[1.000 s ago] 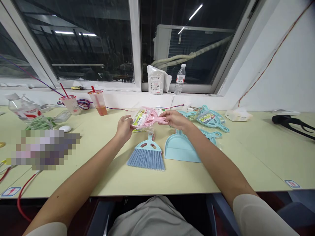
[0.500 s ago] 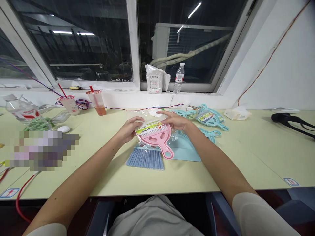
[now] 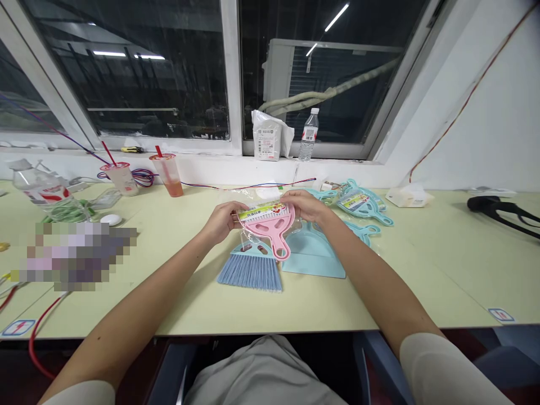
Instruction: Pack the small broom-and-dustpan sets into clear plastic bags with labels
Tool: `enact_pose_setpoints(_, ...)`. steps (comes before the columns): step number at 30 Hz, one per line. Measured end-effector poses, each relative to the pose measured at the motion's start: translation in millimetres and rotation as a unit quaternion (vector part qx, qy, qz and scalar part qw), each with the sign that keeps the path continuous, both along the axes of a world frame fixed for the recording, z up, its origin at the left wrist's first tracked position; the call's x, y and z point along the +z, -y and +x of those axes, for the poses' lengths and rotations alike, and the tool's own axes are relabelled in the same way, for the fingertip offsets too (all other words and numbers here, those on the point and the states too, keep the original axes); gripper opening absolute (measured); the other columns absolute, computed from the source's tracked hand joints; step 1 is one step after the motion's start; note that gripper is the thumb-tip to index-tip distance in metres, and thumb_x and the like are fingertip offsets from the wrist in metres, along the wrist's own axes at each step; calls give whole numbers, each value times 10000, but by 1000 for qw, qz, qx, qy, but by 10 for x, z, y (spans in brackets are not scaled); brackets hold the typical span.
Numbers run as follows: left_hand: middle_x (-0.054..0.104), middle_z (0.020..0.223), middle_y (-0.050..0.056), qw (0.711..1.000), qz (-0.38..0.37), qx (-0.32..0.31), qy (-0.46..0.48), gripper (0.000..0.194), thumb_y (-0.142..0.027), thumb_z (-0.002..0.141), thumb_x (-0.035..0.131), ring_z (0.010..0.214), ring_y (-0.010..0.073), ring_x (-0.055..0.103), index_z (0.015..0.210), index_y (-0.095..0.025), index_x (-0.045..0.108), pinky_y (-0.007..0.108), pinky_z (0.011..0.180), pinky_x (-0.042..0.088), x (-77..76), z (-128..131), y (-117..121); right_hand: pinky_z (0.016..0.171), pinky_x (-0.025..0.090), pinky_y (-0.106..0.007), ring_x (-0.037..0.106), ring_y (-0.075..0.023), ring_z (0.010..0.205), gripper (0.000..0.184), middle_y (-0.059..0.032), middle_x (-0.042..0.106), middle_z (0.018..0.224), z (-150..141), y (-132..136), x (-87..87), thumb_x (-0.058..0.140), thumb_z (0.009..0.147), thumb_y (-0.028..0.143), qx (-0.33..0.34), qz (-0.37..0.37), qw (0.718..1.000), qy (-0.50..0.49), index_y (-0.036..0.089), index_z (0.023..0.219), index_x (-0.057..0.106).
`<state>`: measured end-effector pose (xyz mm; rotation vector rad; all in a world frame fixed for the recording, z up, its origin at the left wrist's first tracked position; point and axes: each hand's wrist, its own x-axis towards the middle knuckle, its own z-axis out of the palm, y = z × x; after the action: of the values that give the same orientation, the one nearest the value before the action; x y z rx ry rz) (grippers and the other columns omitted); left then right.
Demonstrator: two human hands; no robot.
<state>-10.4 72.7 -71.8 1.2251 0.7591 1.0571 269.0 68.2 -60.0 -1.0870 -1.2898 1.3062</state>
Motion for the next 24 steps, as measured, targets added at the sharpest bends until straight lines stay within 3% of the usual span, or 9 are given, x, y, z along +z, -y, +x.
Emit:
enact_pose_setpoints(4, 636, 796, 62, 993, 67, 82, -43, 241, -377, 749, 755, 663, 150, 598, 762, -138, 735, 252, 531, 503, -61, 18, 0, 506, 406, -237, 499, -107, 523, 345, 40, 559, 564, -73, 36, 14, 895, 595, 333, -18, 53, 995, 85, 189, 652, 587)
enact_pose_setpoints(7, 535, 659, -1, 976, 137, 141, -94, 251, -389, 712, 817, 576, 104, 496, 732, -159, 718, 213, 482, 423, -89, 33, 15, 602, 435, -271, 523, -132, 592, 309, 40, 541, 580, -96, 86, 83, 835, 679, 367, -25, 123, 971, 202, 196, 639, 582)
enact_pose_setpoints(10, 523, 648, -15, 969, 169, 144, -109, 240, -364, 693, 831, 562, 106, 492, 761, -174, 701, 219, 477, 421, -90, 49, 39, 834, 477, -378, 604, -228, 882, 188, -36, 633, 793, -127, 159, 186, 759, 763, 320, -89, 212, 907, 353, 195, 663, 660)
enact_pose_setpoints(13, 537, 656, -14, 970, 167, 136, -109, 236, -343, 687, 824, 564, 116, 512, 769, -178, 677, 230, 478, 435, -69, 75, 84, 1034, 402, -485, 507, -306, 1195, 53, -103, 615, 1135, -240, 259, 252, 707, 804, 206, -159, 341, 823, 425, 210, 776, 753)
enact_pose_setpoints(15, 542, 663, -13, 972, 160, 132, -106, 228, -332, 684, 814, 569, 117, 517, 770, -175, 672, 232, 480, 441, -47, 100, 130, 1047, 403, -483, 496, -292, 1199, 148, -108, 592, 1193, -376, 338, 258, 651, 856, 156, -119, 417, 788, 437, 222, 882, 781)
enact_pose_setpoints(17, 556, 687, -7, 973, 158, 131, -104, 217, -321, 683, 799, 588, 121, 526, 784, -172, 677, 235, 486, 450, -24, 125, 181, 1000, 444, -444, 532, -260, 1107, 237, -101, 613, 1118, -531, 416, 240, 582, 910, 120, -43, 461, 763, 451, 222, 978, 784)
enact_pose_setpoints(20, 578, 736, 4, 971, 166, 131, -109, 187, -300, 696, 759, 621, 130, 534, 818, -173, 697, 240, 490, 467, 1, 159, 252, 926, 474, -397, 555, -238, 1026, 325, -91, 636, 1032, -707, 495, 197, 502, 946, 73, 16, 470, 743, 476, 204, 1087, 764)
enact_pose_setpoints(24, 590, 759, 10, 972, 163, 135, -104, 149, -257, 696, 703, 639, 135, 549, 821, -177, 702, 244, 498, 484, -1, 189, 309, 886, 470, -376, 559, -235, 993, 294, -89, 649, 1005, -745, 507, 163, 504, 955, 82, 18, 454, 733, 506, 186, 1082, 748)
